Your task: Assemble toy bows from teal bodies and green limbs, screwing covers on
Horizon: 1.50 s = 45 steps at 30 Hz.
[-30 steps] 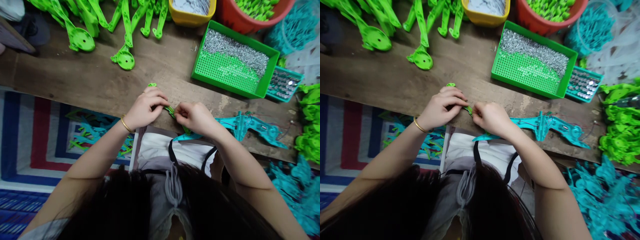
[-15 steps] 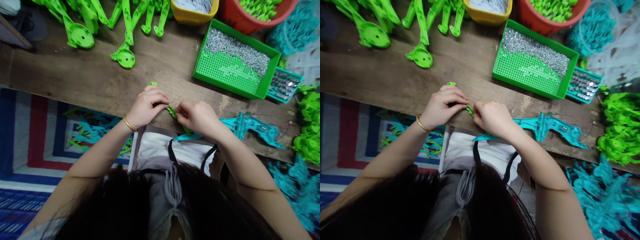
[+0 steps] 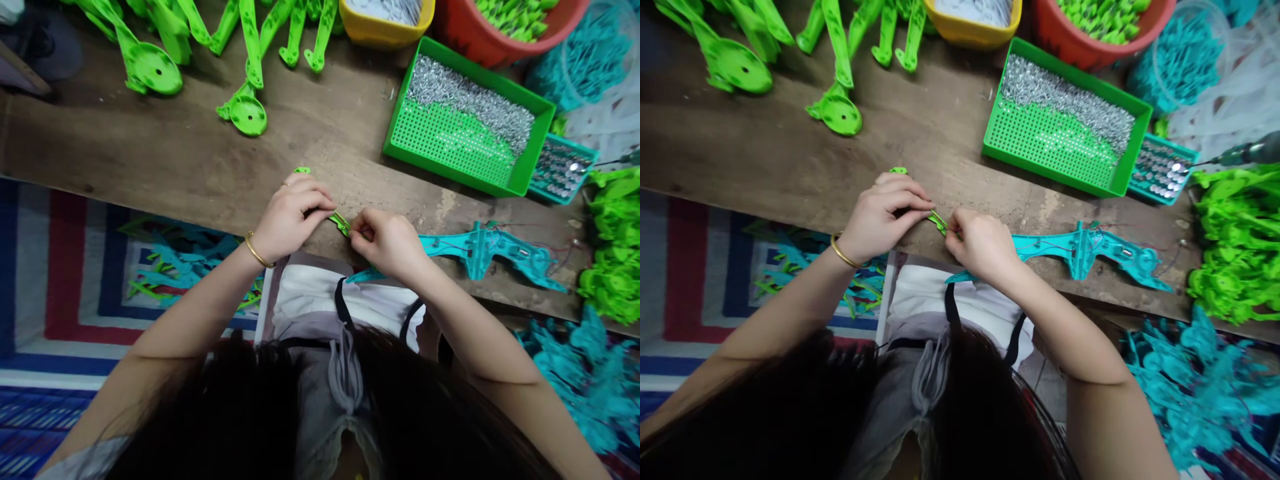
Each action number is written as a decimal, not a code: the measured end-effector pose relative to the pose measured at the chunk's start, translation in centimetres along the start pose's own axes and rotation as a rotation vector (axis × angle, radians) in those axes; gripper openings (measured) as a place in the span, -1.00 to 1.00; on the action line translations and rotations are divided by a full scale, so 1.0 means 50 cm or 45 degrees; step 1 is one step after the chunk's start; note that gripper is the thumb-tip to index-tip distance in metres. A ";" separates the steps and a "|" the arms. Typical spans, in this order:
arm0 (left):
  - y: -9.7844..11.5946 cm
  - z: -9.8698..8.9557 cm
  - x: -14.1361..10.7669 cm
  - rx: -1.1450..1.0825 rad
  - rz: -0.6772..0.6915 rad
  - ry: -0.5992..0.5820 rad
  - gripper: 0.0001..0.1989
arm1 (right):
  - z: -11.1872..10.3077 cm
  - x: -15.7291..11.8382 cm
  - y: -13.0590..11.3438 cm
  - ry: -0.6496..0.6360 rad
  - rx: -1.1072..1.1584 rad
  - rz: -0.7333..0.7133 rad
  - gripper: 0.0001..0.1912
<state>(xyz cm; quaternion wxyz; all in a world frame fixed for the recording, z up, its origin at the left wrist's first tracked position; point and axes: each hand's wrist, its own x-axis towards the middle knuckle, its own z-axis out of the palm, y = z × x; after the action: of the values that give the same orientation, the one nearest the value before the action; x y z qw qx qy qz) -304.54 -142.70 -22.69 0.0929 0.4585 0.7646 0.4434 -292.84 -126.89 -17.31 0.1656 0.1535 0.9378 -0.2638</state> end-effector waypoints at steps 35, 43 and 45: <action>0.003 -0.013 -0.007 0.135 0.018 -0.021 -0.84 | -0.015 -0.036 0.000 0.030 -0.216 -0.070 -0.79; 0.053 0.009 -0.046 0.480 0.184 -0.090 -0.74 | 0.045 -0.075 0.028 0.250 -0.530 -0.463 -0.66; 0.067 0.039 -0.071 0.449 0.300 -0.041 -0.72 | 0.052 -0.076 0.038 0.273 -0.554 -0.533 -0.65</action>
<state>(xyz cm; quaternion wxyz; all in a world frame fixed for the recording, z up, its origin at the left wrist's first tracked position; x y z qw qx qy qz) -299.40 -143.68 -22.21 -0.0290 0.5609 0.7698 0.3032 -288.11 -127.52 -18.78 0.0369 -0.0551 0.9955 -0.0677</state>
